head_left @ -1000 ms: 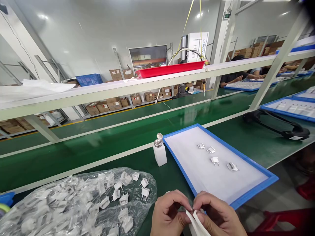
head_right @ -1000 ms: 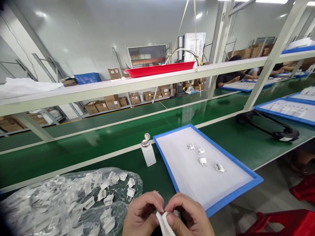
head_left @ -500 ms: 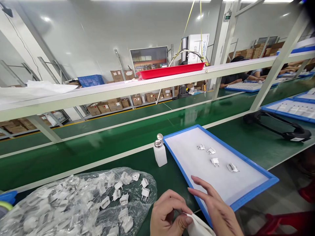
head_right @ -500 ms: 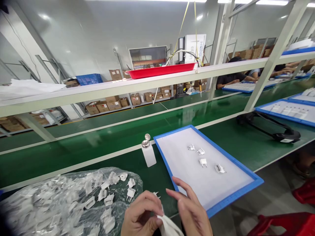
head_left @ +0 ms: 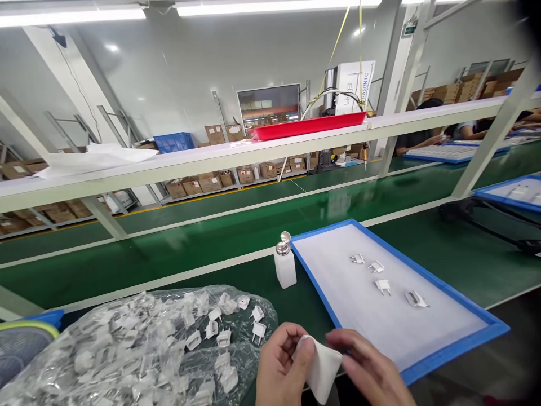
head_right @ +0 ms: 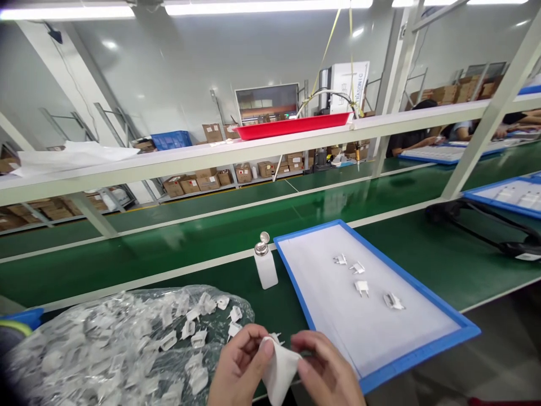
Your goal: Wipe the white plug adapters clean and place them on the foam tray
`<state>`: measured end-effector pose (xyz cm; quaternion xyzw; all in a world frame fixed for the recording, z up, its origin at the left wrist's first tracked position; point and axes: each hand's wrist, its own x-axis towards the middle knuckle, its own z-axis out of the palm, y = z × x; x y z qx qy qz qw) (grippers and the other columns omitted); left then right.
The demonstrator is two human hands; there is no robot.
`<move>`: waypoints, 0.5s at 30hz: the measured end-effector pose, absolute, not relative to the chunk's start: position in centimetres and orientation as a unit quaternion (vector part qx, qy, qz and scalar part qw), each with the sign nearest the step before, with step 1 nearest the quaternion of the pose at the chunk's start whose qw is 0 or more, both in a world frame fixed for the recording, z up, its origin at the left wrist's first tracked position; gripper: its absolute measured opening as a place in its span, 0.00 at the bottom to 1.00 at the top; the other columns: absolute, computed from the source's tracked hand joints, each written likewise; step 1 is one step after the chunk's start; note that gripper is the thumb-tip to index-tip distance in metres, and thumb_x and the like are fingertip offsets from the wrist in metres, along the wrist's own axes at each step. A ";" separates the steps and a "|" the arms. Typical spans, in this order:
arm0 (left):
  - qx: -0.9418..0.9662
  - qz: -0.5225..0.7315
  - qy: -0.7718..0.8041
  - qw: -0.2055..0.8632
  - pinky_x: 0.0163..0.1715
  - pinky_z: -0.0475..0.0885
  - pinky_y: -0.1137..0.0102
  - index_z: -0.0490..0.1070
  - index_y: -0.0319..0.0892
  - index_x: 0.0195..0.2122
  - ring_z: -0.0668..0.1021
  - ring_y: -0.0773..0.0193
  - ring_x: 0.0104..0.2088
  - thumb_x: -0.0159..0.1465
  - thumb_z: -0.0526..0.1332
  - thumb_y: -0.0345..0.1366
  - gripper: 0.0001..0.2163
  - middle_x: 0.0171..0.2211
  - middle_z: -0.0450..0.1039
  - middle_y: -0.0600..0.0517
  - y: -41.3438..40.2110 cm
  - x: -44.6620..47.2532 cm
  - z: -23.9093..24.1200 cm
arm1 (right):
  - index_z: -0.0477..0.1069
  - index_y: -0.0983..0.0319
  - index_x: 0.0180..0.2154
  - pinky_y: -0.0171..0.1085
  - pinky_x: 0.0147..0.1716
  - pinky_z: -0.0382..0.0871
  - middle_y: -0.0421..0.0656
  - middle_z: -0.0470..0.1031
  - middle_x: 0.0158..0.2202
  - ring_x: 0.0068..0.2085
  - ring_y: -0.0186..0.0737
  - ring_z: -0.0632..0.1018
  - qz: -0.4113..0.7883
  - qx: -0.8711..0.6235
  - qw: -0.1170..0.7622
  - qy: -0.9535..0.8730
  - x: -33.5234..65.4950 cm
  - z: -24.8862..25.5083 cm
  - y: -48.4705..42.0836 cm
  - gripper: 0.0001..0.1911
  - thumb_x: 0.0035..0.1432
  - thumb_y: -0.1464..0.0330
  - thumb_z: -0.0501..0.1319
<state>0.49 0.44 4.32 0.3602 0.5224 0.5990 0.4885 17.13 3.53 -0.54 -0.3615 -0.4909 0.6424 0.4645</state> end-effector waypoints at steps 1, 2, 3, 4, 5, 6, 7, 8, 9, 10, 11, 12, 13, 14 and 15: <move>0.363 0.598 0.521 0.489 0.29 0.64 0.75 0.75 0.40 0.32 0.72 0.67 0.28 0.54 0.73 0.55 0.21 0.26 0.73 0.52 0.5 0.5 4.1 | 0.83 0.57 0.42 0.38 0.43 0.74 0.49 0.80 0.43 0.45 0.50 0.80 0.670 -0.361 0.441 -0.476 16.5 -0.3 3.5 0.19 0.53 0.53 0.73; 0.364 0.598 0.518 0.492 0.28 0.64 0.75 0.75 0.40 0.31 0.72 0.67 0.28 0.53 0.73 0.55 0.21 0.26 0.74 0.52 0.6 0.5 3.9 | 0.81 0.58 0.44 0.38 0.42 0.74 0.48 0.80 0.41 0.43 0.50 0.80 0.694 -0.360 0.426 -0.456 16.0 -0.2 3.4 0.23 0.49 0.52 0.75; 0.365 0.598 0.514 0.495 0.28 0.64 0.75 0.75 0.40 0.31 0.73 0.68 0.27 0.53 0.74 0.54 0.21 0.25 0.74 0.52 0.6 0.4 3.6 | 0.81 0.59 0.41 0.37 0.39 0.73 0.47 0.80 0.36 0.40 0.47 0.79 0.707 -0.357 0.423 -0.440 15.5 -0.1 3.4 0.23 0.48 0.52 0.75; 0.364 0.599 0.511 0.498 0.27 0.64 0.76 0.74 0.40 0.31 0.73 0.68 0.26 0.52 0.75 0.53 0.21 0.25 0.74 0.52 0.6 0.4 3.3 | 0.80 0.61 0.37 0.36 0.36 0.71 0.45 0.79 0.33 0.36 0.45 0.78 0.712 -0.357 0.427 -0.429 15.2 -0.1 3.3 0.22 0.48 0.51 0.75; 0.362 0.601 0.507 0.500 0.26 0.64 0.76 0.74 0.40 0.31 0.73 0.68 0.26 0.52 0.75 0.52 0.20 0.25 0.75 0.52 0.6 0.3 2.9 | 0.79 0.62 0.33 0.35 0.34 0.70 0.45 0.78 0.30 0.34 0.42 0.77 0.711 -0.359 0.434 -0.422 15.0 -0.3 3.2 0.22 0.49 0.50 0.75; 0.359 0.603 0.505 0.502 0.27 0.65 0.75 0.74 0.41 0.32 0.74 0.68 0.26 0.51 0.76 0.51 0.20 0.25 0.76 0.52 0.7 0.1 2.5 | 0.79 0.63 0.32 0.33 0.33 0.69 0.44 0.77 0.29 0.33 0.40 0.76 0.709 -0.360 0.443 -0.414 14.9 -0.4 3.2 0.22 0.49 0.51 0.75; 0.358 0.606 0.502 0.502 0.28 0.67 0.74 0.73 0.41 0.33 0.76 0.67 0.26 0.51 0.76 0.50 0.21 0.26 0.77 0.51 1.0 -0.1 2.0 | 0.78 0.63 0.31 0.33 0.34 0.68 0.43 0.77 0.29 0.33 0.39 0.75 0.710 -0.359 0.453 -0.402 14.9 -0.6 3.2 0.22 0.48 0.51 0.75; 0.358 0.607 0.504 0.499 0.30 0.70 0.73 0.73 0.41 0.34 0.78 0.64 0.28 0.51 0.76 0.50 0.21 0.28 0.79 0.49 1.3 -0.3 1.5 | 0.78 0.62 0.32 0.33 0.35 0.69 0.43 0.78 0.30 0.34 0.39 0.75 0.713 -0.357 0.465 -0.385 14.9 -0.7 3.3 0.22 0.48 0.51 0.75; 0.362 0.605 0.517 0.485 0.32 0.72 0.71 0.72 0.41 0.36 0.80 0.61 0.31 0.52 0.74 0.50 0.21 0.30 0.80 0.47 2.0 -0.6 1.1 | 0.78 0.62 0.34 0.33 0.35 0.69 0.42 0.78 0.31 0.34 0.39 0.75 0.717 -0.355 0.473 -0.367 15.1 -0.8 3.6 0.23 0.48 0.50 0.76; 0.366 0.599 0.542 0.462 0.34 0.74 0.69 0.71 0.41 0.39 0.81 0.58 0.34 0.54 0.73 0.49 0.21 0.34 0.81 0.44 2.8 -0.9 0.7 | 0.78 0.61 0.35 0.33 0.34 0.70 0.42 0.79 0.31 0.33 0.39 0.75 0.721 -0.358 0.475 -0.355 15.3 -0.8 4.0 0.24 0.47 0.49 0.75; 0.369 0.591 0.574 0.430 0.37 0.75 0.66 0.70 0.41 0.43 0.82 0.55 0.38 0.55 0.71 0.47 0.21 0.39 0.81 0.42 3.9 -1.3 0.4 | 0.78 0.61 0.37 0.33 0.32 0.70 0.42 0.79 0.31 0.32 0.39 0.75 0.722 -0.364 0.472 -0.350 15.4 -0.7 4.5 0.25 0.47 0.49 0.75; 0.369 0.582 0.609 0.392 0.41 0.76 0.64 0.69 0.40 0.47 0.82 0.53 0.43 0.57 0.70 0.45 0.22 0.44 0.80 0.39 5.3 -1.7 0.3 | 0.78 0.61 0.39 0.32 0.30 0.69 0.43 0.80 0.32 0.32 0.39 0.76 0.722 -0.375 0.464 -0.351 15.6 -0.5 5.3 0.27 0.46 0.48 0.76; 0.366 0.573 0.642 0.354 0.47 0.76 0.62 0.66 0.39 0.52 0.80 0.51 0.49 0.57 0.69 0.42 0.24 0.51 0.76 0.36 6.8 -2.1 0.2 | 0.79 0.62 0.40 0.32 0.27 0.68 0.43 0.80 0.33 0.31 0.39 0.76 0.719 -0.388 0.454 -0.356 15.8 -0.1 6.1 0.28 0.45 0.49 0.76; 0.362 0.568 0.664 0.325 0.53 0.73 0.60 0.63 0.38 0.57 0.76 0.49 0.56 0.56 0.70 0.38 0.29 0.58 0.71 0.33 8.5 -2.5 0.3 | 0.79 0.63 0.41 0.31 0.26 0.68 0.44 0.81 0.35 0.32 0.39 0.76 0.714 -0.399 0.446 -0.363 15.9 0.3 7.2 0.28 0.46 0.50 0.76; 0.359 0.564 0.679 0.303 0.58 0.69 0.58 0.59 0.36 0.61 0.71 0.46 0.62 0.54 0.71 0.35 0.35 0.63 0.65 0.31 10.2 -2.9 0.4 | 0.79 0.63 0.42 0.31 0.26 0.69 0.44 0.81 0.37 0.33 0.39 0.77 0.710 -0.408 0.441 -0.368 15.9 0.9 8.3 0.26 0.48 0.53 0.76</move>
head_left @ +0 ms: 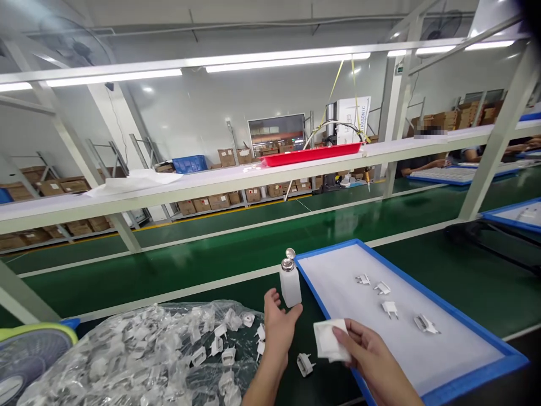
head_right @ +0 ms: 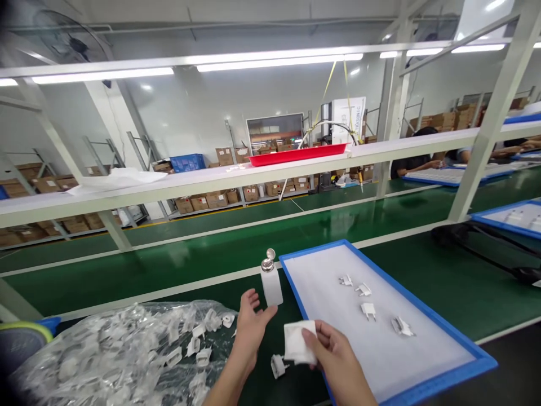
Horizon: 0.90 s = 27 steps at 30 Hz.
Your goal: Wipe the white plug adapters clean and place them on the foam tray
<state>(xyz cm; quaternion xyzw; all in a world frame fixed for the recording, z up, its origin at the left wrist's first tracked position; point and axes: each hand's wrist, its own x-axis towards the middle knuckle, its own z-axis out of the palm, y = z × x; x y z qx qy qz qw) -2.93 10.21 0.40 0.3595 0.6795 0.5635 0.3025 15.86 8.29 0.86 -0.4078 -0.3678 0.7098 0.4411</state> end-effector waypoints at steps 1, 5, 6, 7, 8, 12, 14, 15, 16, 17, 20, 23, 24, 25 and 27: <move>0.361 0.556 0.692 0.285 0.62 0.65 0.56 0.55 0.34 0.64 0.66 0.43 0.66 0.52 0.73 0.33 0.40 0.66 0.59 0.29 11.8 -3.3 0.5 | 0.79 0.63 0.43 0.31 0.29 0.71 0.44 0.82 0.38 0.35 0.39 0.77 0.707 -0.413 0.441 -0.368 15.8 1.4 9.4 0.23 0.51 0.56 0.75; 0.424 0.511 0.704 0.252 0.57 0.71 0.56 0.60 0.37 0.63 0.75 0.47 0.58 0.51 0.75 0.31 0.40 0.60 0.70 0.37 16.5 -4.2 1.1 | 0.76 0.65 0.45 0.36 0.43 0.75 0.46 0.80 0.43 0.42 0.40 0.80 0.694 -0.432 0.460 -0.348 14.6 3.3 13.5 0.09 0.65 0.67 0.65; 0.450 0.496 0.701 0.244 0.53 0.74 0.57 0.64 0.38 0.60 0.78 0.51 0.53 0.55 0.74 0.32 0.33 0.55 0.75 0.41 17.0 -4.3 1.2 | 0.75 0.65 0.46 0.38 0.45 0.76 0.45 0.79 0.44 0.43 0.40 0.80 0.690 -0.433 0.467 -0.344 14.3 3.6 14.2 0.08 0.66 0.69 0.64; 0.477 0.479 0.699 0.234 0.50 0.76 0.57 0.68 0.39 0.57 0.80 0.54 0.48 0.59 0.72 0.34 0.25 0.50 0.77 0.45 17.4 -4.4 1.4 | 0.74 0.65 0.47 0.40 0.45 0.76 0.45 0.79 0.45 0.44 0.40 0.80 0.689 -0.432 0.471 -0.342 14.0 3.9 14.9 0.08 0.67 0.69 0.63; 0.503 0.460 0.697 0.222 0.47 0.77 0.57 0.71 0.40 0.54 0.81 0.56 0.45 0.63 0.69 0.36 0.19 0.47 0.78 0.48 17.6 -4.4 1.7 | 0.74 0.65 0.47 0.42 0.45 0.77 0.45 0.78 0.47 0.44 0.40 0.80 0.690 -0.428 0.474 -0.342 13.7 4.1 15.4 0.08 0.68 0.69 0.63; 0.592 0.364 0.702 0.155 0.42 0.78 0.60 0.73 0.39 0.49 0.80 0.60 0.41 0.67 0.66 0.38 0.12 0.43 0.77 0.50 17.7 -4.7 3.8 | 0.73 0.64 0.50 0.44 0.43 0.78 0.45 0.76 0.49 0.45 0.41 0.80 0.702 -0.410 0.475 -0.337 13.6 4.6 16.8 0.11 0.67 0.68 0.64; 0.625 0.311 0.708 0.113 0.42 0.78 0.60 0.73 0.40 0.48 0.79 0.60 0.40 0.66 0.67 0.38 0.12 0.42 0.76 0.50 17.5 -4.8 5.3 | 0.72 0.64 0.51 0.44 0.43 0.78 0.46 0.76 0.50 0.45 0.42 0.80 0.707 -0.407 0.479 -0.324 13.8 4.9 17.3 0.13 0.67 0.67 0.64; 0.639 0.284 0.709 0.089 0.43 0.77 0.59 0.72 0.40 0.48 0.79 0.59 0.42 0.65 0.67 0.37 0.12 0.43 0.76 0.50 17.4 -4.8 6.1 | 0.72 0.64 0.51 0.44 0.43 0.78 0.46 0.76 0.50 0.45 0.42 0.79 0.711 -0.404 0.481 -0.316 13.9 5.1 17.5 0.13 0.68 0.66 0.64; 0.653 0.257 0.710 0.066 0.45 0.76 0.58 0.72 0.40 0.48 0.78 0.58 0.43 0.64 0.68 0.37 0.13 0.44 0.75 0.50 17.2 -4.8 6.9 | 0.72 0.63 0.51 0.44 0.43 0.78 0.46 0.75 0.50 0.45 0.42 0.79 0.716 -0.399 0.483 -0.307 13.9 5.2 17.7 0.13 0.68 0.66 0.64; 0.665 0.230 0.709 0.044 0.47 0.75 0.56 0.72 0.40 0.47 0.78 0.56 0.46 0.63 0.68 0.37 0.13 0.44 0.75 0.50 17.1 -4.8 7.6 | 0.72 0.63 0.51 0.44 0.43 0.78 0.46 0.75 0.50 0.45 0.42 0.79 0.723 -0.392 0.483 -0.299 13.9 5.3 17.9 0.13 0.68 0.65 0.64; 0.693 0.154 0.704 -0.015 0.51 0.71 0.53 0.72 0.41 0.47 0.76 0.53 0.49 0.61 0.69 0.36 0.15 0.45 0.74 0.49 16.5 -4.7 9.5 | 0.72 0.64 0.51 0.43 0.41 0.78 0.46 0.76 0.49 0.43 0.41 0.79 0.747 -0.368 0.484 -0.268 13.5 5.5 18.3 0.13 0.68 0.64 0.64; 0.713 0.095 0.692 -0.063 0.51 0.70 0.53 0.71 0.41 0.49 0.75 0.52 0.50 0.61 0.69 0.36 0.16 0.45 0.74 0.49 16.0 -4.6 10.7 | 0.72 0.64 0.51 0.42 0.39 0.78 0.45 0.76 0.48 0.42 0.40 0.79 0.770 -0.344 0.484 -0.232 12.7 5.5 18.4 0.14 0.68 0.63 0.63; 0.718 0.080 0.687 -0.077 0.52 0.70 0.53 0.71 0.41 0.49 0.75 0.52 0.50 0.61 0.69 0.36 0.16 0.46 0.73 0.49 15.9 -4.5 10.9 | 0.72 0.64 0.51 0.42 0.39 0.78 0.45 0.76 0.48 0.41 0.40 0.79 0.776 -0.336 0.485 -0.221 12.5 5.4 18.4 0.14 0.68 0.63 0.63; 0.721 0.066 0.683 -0.091 0.52 0.70 0.53 0.71 0.41 0.49 0.75 0.52 0.50 0.61 0.69 0.36 0.16 0.46 0.73 0.49 15.8 -4.5 11.1 | 0.72 0.64 0.51 0.41 0.39 0.78 0.45 0.76 0.48 0.41 0.40 0.79 0.782 -0.327 0.486 -0.211 12.2 5.3 18.3 0.14 0.68 0.63 0.63; 0.722 0.042 0.680 -0.117 0.52 0.70 0.53 0.71 0.41 0.50 0.75 0.52 0.50 0.63 0.68 0.37 0.15 0.47 0.74 0.49 15.8 -4.5 11.4 | 0.72 0.64 0.51 0.41 0.39 0.78 0.45 0.76 0.48 0.41 0.39 0.79 0.791 -0.311 0.491 -0.190 11.6 5.0 18.3 0.14 0.68 0.63 0.63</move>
